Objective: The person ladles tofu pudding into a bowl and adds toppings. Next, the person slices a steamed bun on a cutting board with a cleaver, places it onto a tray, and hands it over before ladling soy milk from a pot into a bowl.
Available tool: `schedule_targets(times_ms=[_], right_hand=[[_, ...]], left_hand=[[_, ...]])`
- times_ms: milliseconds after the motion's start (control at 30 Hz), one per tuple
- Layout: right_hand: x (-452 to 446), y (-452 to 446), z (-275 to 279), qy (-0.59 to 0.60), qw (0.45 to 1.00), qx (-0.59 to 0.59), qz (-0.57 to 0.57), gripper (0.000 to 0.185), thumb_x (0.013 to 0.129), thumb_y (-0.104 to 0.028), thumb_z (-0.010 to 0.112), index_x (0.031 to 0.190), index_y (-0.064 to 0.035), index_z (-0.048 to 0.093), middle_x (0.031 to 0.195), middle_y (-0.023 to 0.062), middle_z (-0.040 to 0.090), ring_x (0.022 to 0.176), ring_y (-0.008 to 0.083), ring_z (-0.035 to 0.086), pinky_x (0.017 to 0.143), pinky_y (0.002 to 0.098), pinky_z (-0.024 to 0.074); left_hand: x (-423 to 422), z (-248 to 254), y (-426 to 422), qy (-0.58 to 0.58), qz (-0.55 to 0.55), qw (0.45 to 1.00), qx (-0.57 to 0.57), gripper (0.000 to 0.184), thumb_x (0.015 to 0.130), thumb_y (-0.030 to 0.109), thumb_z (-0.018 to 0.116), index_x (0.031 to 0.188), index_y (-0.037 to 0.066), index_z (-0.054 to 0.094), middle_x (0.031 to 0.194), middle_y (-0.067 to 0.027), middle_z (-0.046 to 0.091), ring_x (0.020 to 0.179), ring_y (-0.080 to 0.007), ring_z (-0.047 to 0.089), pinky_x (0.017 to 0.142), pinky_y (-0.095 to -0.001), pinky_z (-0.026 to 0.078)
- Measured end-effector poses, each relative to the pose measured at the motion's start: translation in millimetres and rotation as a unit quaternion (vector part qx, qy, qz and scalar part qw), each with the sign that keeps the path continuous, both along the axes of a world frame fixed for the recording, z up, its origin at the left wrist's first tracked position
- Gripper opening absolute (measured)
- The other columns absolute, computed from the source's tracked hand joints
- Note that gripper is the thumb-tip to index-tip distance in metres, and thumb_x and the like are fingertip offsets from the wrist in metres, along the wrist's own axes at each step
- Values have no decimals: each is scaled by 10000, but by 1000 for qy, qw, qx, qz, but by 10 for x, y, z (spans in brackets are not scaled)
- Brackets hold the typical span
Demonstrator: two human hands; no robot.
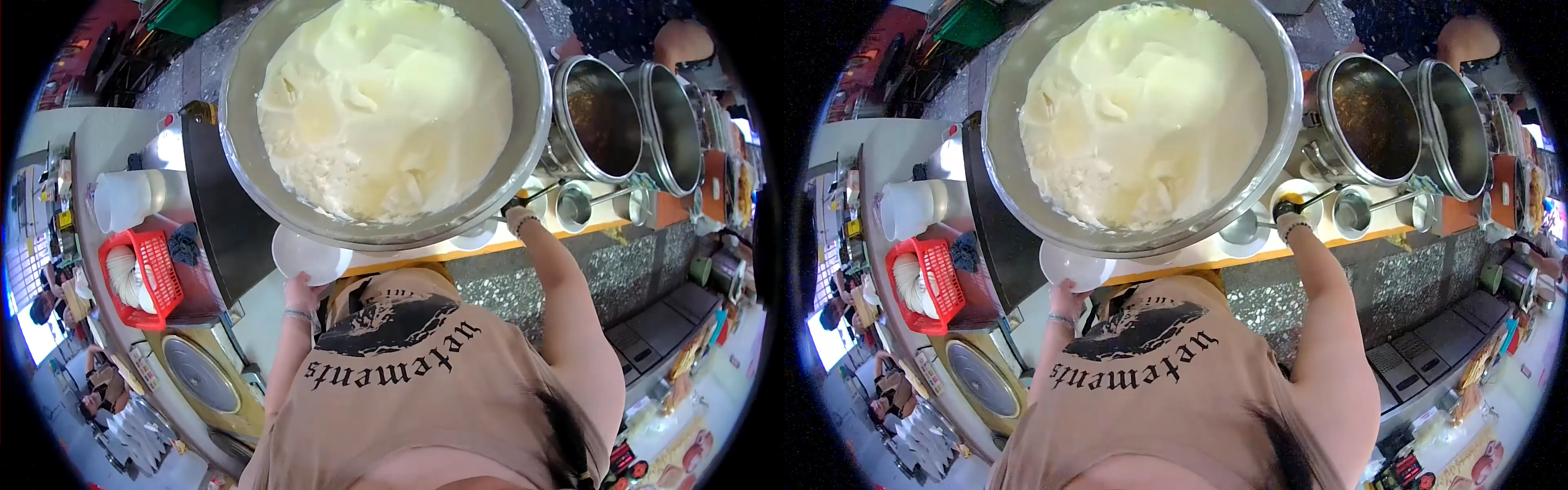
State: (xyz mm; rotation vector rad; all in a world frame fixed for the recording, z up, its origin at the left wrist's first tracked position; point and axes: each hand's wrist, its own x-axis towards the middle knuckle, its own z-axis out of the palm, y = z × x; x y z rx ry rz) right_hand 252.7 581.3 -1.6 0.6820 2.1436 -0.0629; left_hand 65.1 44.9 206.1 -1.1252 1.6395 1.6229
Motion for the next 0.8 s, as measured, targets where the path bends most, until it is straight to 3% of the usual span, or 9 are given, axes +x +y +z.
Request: schedule_targets(times_ms=[100,167,233,400,433,533,600,667,800], right_hand=[[-28,-100,976,-95,970,-125,187,238,892,-198,527,1048,-42,615,962,169,677,926,303,663,766,388,515],[10,-235,1685,-3,991,-134,6,266,890,-209,494,1066,-40,601,989,197,663,944,342,642,807,456,492],[69,-295,2354,15,991,-122,-56,263,893,-219,496,1051,-36,599,973,197,660,940,355,636,799,465,487],[362,-488,4084,236,934,-56,-264,155,927,-168,553,948,-24,607,820,91,647,709,202,574,672,347,477],[508,-420,4195,299,930,-46,-208,165,946,-171,523,951,-22,595,792,102,629,687,203,554,636,355,461],[50,-710,4977,340,931,-1,-136,168,955,-166,498,993,-15,563,710,132,568,638,228,554,606,367,457],[-250,-844,5101,438,864,12,249,209,967,-222,457,979,-41,562,638,102,529,559,206,546,561,342,454],[-1031,-1495,5624,178,955,-104,-211,247,960,-252,431,976,-45,566,581,68,501,484,162,526,507,315,439],[-1547,-1702,5316,97,937,-270,-199,274,939,-243,440,973,-4,569,528,43,479,409,135,480,444,288,413]], left_hand=[[-83,396,213,64,-79,993,-62,537,777,-1,423,1312,-22,382,1257,-195,493,1099,-365,560,820,-436,539],[-133,494,233,99,-152,976,-120,568,768,-27,427,1334,-17,375,1280,-196,479,1145,-359,531,891,-427,506],[-169,283,-43,324,-343,825,-311,683,732,-111,406,1400,3,316,1353,-198,422,1264,-334,424,1054,-393,355],[-477,579,-445,498,-301,765,-277,729,691,-152,411,1399,-1,322,1414,-203,364,1326,-316,344,1129,-407,217],[-564,702,-500,502,-305,763,-272,729,691,-152,411,1399,-1,322,1414,-203,364,1326,-316,344,1129,-407,217],[-856,1096,-629,299,128,946,19,587,724,31,523,1298,-27,412,1219,-187,534,1073,-317,566,830,-422,508],[-1044,1312,-757,402,124,902,96,565,742,84,509,1282,-58,420,1227,-178,527,1104,-310,558,858,-412,520],[-1172,1652,-728,419,107,888,156,551,766,100,501,1285,-63,413,1232,-178,526,1127,-307,552,889,-422,516],[-1256,2064,-335,429,91,867,235,527,799,119,486,1286,-69,411,1231,-178,524,1127,-293,548,928,-396,493]])
